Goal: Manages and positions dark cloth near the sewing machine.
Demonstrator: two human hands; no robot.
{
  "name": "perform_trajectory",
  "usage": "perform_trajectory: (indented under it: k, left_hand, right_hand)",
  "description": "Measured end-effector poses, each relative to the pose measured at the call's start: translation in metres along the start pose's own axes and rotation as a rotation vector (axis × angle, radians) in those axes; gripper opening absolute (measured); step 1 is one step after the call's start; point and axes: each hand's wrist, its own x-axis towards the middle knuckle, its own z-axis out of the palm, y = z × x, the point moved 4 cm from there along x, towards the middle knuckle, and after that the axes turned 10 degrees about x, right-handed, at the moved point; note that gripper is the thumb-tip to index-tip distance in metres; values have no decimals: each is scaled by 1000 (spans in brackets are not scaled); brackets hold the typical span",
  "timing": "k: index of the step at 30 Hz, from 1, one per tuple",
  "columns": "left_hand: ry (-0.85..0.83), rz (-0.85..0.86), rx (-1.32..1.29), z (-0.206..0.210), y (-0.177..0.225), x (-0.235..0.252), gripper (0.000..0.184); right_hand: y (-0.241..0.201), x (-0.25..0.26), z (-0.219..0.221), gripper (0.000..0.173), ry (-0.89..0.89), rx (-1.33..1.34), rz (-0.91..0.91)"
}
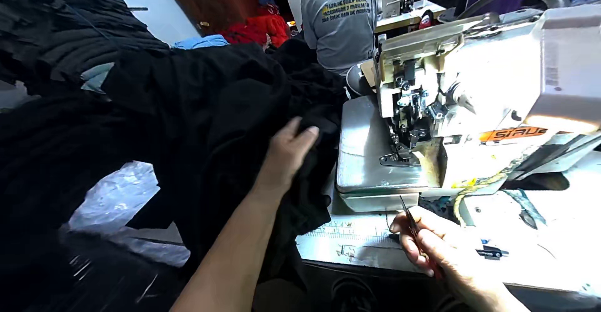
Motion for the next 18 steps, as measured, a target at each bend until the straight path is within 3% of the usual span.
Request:
perform_trajectory:
  k: [3,5,8,12,18]
  left_hand:
    - [183,150,-378,-49,5,-20,24]
    - [250,224,-365,-82,5,-36,32]
    - [180,368,-320,-117,-15,-56,19]
    - [114,462,-376,-128,-41,-71,21]
    - [181,431,-404,-132,-58,-79,16]
  right_hand:
    - [0,2,0,19,9,-3,36]
    - [0,4,2,23,22,43,83]
    - [-1,14,17,33,-24,175,106]
    - [-2,41,60,37,-93,188,169]
    - [19,86,106,45,-52,249,521]
